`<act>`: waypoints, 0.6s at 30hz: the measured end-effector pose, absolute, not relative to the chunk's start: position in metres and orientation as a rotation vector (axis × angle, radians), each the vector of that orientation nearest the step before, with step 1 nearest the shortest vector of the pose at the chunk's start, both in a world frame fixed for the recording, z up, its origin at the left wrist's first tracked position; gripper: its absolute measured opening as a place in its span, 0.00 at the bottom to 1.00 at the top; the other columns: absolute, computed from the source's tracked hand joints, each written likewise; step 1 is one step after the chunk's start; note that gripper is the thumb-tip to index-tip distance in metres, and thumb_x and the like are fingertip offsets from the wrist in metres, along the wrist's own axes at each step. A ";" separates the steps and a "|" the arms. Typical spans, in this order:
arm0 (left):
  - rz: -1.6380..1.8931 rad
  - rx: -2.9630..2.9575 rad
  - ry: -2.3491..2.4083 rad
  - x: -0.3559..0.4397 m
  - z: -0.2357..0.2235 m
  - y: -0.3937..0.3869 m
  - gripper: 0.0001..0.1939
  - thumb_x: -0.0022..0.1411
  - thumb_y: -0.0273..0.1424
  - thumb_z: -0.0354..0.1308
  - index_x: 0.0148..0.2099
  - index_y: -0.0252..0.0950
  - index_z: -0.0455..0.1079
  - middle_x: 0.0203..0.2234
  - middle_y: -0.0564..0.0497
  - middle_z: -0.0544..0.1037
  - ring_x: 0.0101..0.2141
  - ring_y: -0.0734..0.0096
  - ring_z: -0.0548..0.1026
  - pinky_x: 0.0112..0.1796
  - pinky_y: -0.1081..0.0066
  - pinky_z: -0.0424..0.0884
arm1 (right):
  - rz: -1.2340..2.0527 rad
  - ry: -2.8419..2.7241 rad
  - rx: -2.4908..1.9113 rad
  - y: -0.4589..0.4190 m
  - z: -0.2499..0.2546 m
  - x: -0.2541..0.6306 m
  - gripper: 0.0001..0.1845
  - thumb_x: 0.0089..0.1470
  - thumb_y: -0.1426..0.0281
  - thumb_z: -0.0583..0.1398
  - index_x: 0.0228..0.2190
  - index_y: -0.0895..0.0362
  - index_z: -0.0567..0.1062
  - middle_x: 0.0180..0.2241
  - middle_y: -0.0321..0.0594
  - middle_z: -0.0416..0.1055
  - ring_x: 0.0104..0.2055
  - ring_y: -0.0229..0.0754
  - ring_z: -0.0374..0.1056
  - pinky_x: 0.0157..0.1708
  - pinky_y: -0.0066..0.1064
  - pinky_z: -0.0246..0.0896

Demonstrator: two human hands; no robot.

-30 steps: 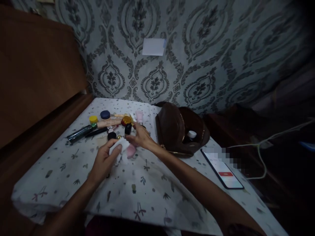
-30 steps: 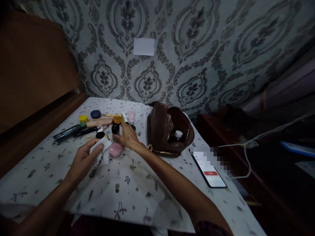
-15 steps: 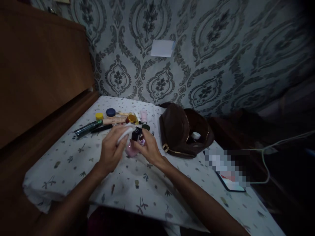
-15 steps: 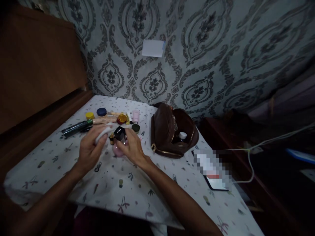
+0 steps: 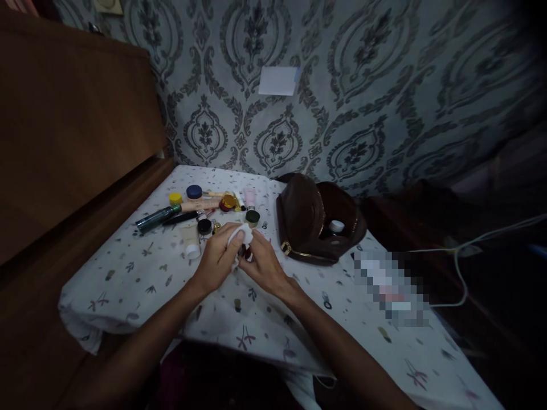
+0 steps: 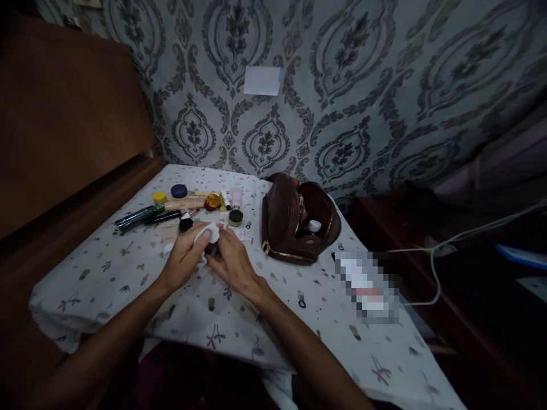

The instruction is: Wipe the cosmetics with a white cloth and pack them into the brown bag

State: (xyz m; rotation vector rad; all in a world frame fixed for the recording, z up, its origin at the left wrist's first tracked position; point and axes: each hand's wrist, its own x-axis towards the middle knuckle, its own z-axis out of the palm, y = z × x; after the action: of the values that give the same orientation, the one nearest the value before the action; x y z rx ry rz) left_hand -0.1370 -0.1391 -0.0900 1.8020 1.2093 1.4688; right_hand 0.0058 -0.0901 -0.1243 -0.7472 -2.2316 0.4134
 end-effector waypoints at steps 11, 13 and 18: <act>1.484 1.592 1.138 -0.134 -0.120 -0.131 0.19 0.69 0.40 0.53 0.53 0.33 0.74 0.45 0.45 0.81 0.45 0.61 0.78 0.49 0.66 0.71 | 0.465 -2.018 -1.226 -0.099 -0.128 -0.001 0.06 0.48 0.69 0.60 0.30 0.54 0.68 0.29 0.38 0.72 0.31 0.43 0.66 0.33 0.32 0.61; 1.528 1.652 1.183 -0.132 -0.125 -0.132 0.18 0.67 0.37 0.56 0.53 0.32 0.74 0.45 0.44 0.81 0.45 0.61 0.78 0.49 0.66 0.71 | 0.450 -1.979 -1.219 -0.098 -0.132 -0.001 0.07 0.48 0.67 0.60 0.29 0.54 0.66 0.27 0.37 0.70 0.30 0.43 0.65 0.32 0.32 0.59; 1.643 1.527 1.246 -0.130 -0.127 -0.129 0.16 0.65 0.36 0.58 0.51 0.34 0.76 0.44 0.45 0.82 0.45 0.61 0.77 0.49 0.66 0.70 | 0.583 -1.935 -1.105 -0.098 -0.135 0.005 0.11 0.47 0.64 0.63 0.28 0.54 0.65 0.29 0.36 0.68 0.33 0.43 0.64 0.35 0.33 0.59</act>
State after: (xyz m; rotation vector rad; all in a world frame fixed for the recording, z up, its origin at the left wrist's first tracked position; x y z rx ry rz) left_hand -0.1299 -0.1292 -0.1270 1.5267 1.2464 1.6433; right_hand 0.0045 -0.0982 -0.1346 -1.1048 -1.9349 0.5829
